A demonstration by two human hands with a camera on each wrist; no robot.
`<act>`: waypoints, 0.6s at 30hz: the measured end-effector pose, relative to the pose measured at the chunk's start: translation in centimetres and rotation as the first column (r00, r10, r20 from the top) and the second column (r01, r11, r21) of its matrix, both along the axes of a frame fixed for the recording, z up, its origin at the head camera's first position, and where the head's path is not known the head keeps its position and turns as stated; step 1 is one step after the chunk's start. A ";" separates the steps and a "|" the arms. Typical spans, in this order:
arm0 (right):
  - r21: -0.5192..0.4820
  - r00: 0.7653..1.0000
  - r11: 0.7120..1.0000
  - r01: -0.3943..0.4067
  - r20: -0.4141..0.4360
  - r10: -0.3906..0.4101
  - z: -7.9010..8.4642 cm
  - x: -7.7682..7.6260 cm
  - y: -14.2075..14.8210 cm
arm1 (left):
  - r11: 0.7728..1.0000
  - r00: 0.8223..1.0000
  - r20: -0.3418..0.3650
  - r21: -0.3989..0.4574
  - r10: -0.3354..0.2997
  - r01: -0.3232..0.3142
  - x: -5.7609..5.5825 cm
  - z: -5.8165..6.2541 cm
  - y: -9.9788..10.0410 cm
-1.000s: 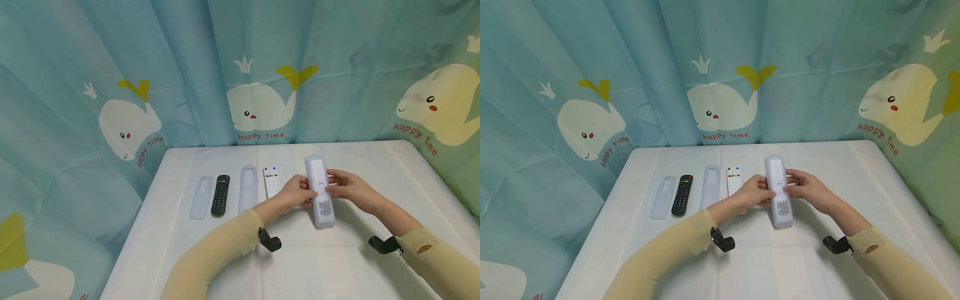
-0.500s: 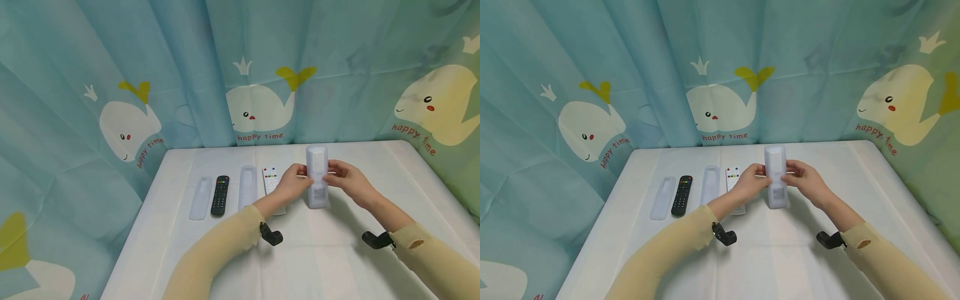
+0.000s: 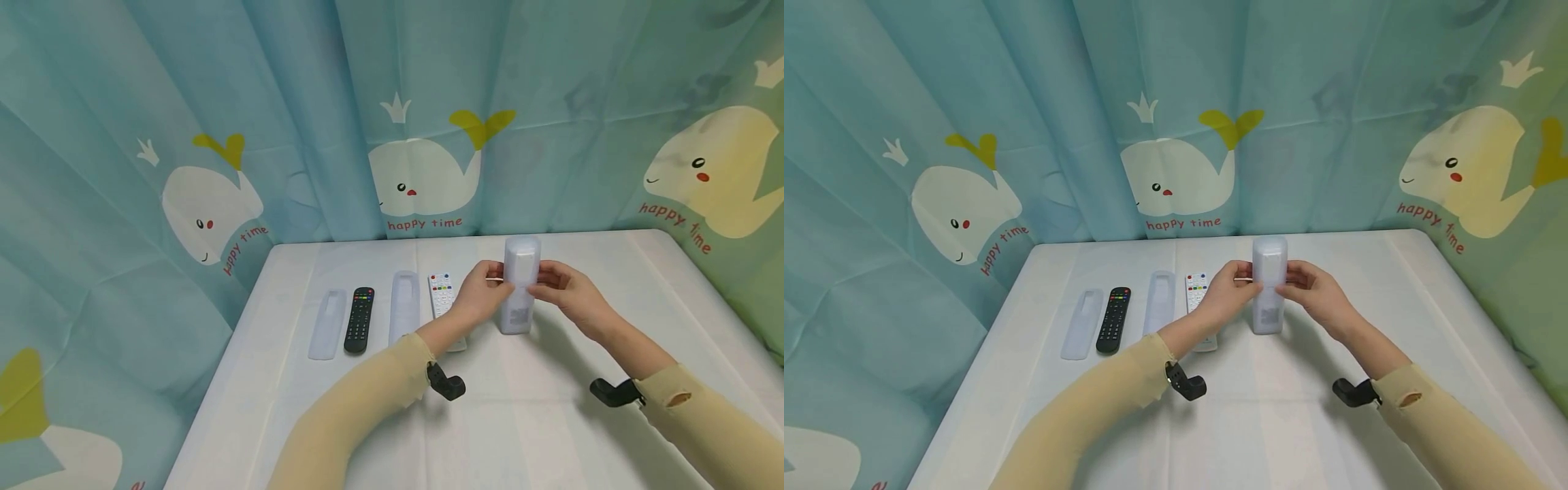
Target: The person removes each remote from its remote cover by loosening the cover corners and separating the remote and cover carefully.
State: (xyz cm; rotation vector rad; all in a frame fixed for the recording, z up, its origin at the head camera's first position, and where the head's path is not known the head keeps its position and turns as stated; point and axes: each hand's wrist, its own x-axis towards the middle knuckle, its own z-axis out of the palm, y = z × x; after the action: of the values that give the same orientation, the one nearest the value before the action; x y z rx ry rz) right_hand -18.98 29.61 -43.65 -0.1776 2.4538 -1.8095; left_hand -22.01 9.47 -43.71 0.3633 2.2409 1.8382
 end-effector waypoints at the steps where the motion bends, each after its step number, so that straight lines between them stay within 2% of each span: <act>1: 0.007 1.000 1.000 0.000 -0.003 0.000 0.0 0.0 0.0 | 1.000 1.000 -0.003 0.010 0.003 -0.003 0.0 0.1 0.1; 6: 0.000 0.999 1.000 0.012 -0.037 -0.012 0.8 0.0 0.2 | 0.998 1.000 -0.020 0.066 0.013 -0.011 -0.2 0.7 0.2; 11: -0.035 0.991 0.997 0.073 -0.113 -0.076 1.8 -0.4 0.0 | 0.994 0.999 -0.054 0.106 0.006 -0.001 -0.4 1.4 0.5; 14: -0.132 0.979 0.986 0.101 -0.165 -0.122 2.1 -0.6 -0.2 | 0.993 0.998 -0.069 0.117 0.004 0.004 -0.6 1.6 0.7; 18: -0.266 0.959 0.957 0.116 -0.221 -0.178 2.2 -0.7 -0.6 | 0.992 0.997 -0.080 0.126 0.009 0.001 -0.7 1.6 0.9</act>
State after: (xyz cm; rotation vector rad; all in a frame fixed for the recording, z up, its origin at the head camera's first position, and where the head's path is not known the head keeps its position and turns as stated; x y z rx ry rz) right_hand -19.69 29.04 -41.42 -0.2523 2.4395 -2.2897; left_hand -22.67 10.34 -42.11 0.4621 2.1831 2.0070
